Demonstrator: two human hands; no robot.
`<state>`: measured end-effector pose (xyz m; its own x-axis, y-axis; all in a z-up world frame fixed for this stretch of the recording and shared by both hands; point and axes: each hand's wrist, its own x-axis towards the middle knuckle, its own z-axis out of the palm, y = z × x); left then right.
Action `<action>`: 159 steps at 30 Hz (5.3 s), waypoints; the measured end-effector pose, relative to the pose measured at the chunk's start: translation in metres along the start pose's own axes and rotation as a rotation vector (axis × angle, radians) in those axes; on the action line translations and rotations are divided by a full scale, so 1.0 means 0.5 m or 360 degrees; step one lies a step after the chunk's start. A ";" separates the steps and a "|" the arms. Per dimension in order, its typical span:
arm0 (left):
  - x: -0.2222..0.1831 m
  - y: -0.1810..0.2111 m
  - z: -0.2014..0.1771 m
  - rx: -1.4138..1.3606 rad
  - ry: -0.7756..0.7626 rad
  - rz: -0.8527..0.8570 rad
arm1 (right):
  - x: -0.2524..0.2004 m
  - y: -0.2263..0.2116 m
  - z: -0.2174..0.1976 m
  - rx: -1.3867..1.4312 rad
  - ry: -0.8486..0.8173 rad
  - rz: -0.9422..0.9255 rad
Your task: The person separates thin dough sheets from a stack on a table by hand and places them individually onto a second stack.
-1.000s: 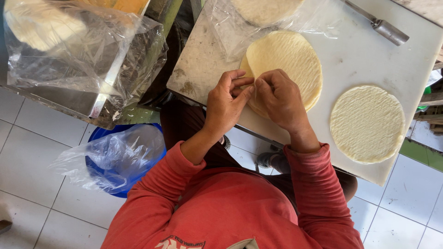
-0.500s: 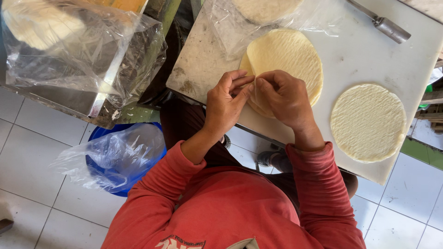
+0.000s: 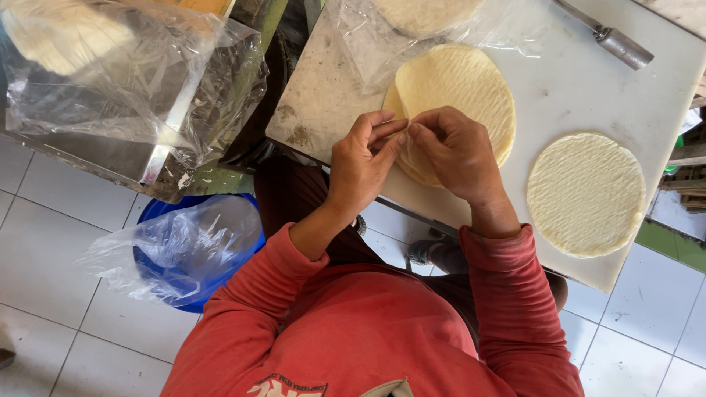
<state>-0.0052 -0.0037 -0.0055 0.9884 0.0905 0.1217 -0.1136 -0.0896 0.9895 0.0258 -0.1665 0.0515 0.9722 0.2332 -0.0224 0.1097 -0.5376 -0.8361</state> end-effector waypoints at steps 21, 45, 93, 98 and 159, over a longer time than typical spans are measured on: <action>0.014 0.000 0.000 -0.0339 0.0017 -0.0199 | -0.011 0.009 0.034 -0.0241 0.0115 -0.0484; 0.019 0.016 -0.003 -0.0174 0.0057 -0.0240 | -0.017 0.018 0.041 -0.0274 0.0136 -0.0579; 0.027 0.043 0.015 0.0209 -0.0001 -0.0209 | -0.015 0.035 0.017 0.0556 0.0103 -0.0022; 0.034 0.036 0.015 -0.0077 -0.0067 -0.0107 | -0.014 0.048 0.009 0.0782 0.0103 0.0035; 0.077 0.042 0.080 -0.0160 -0.0204 0.0158 | -0.003 0.047 0.015 0.0257 0.0827 -0.0633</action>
<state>0.0345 -0.0416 0.0170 0.9758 -0.0415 0.2146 -0.2145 0.0081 0.9767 0.0255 -0.1733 0.0280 0.8419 -0.0535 0.5370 0.4867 -0.3543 -0.7985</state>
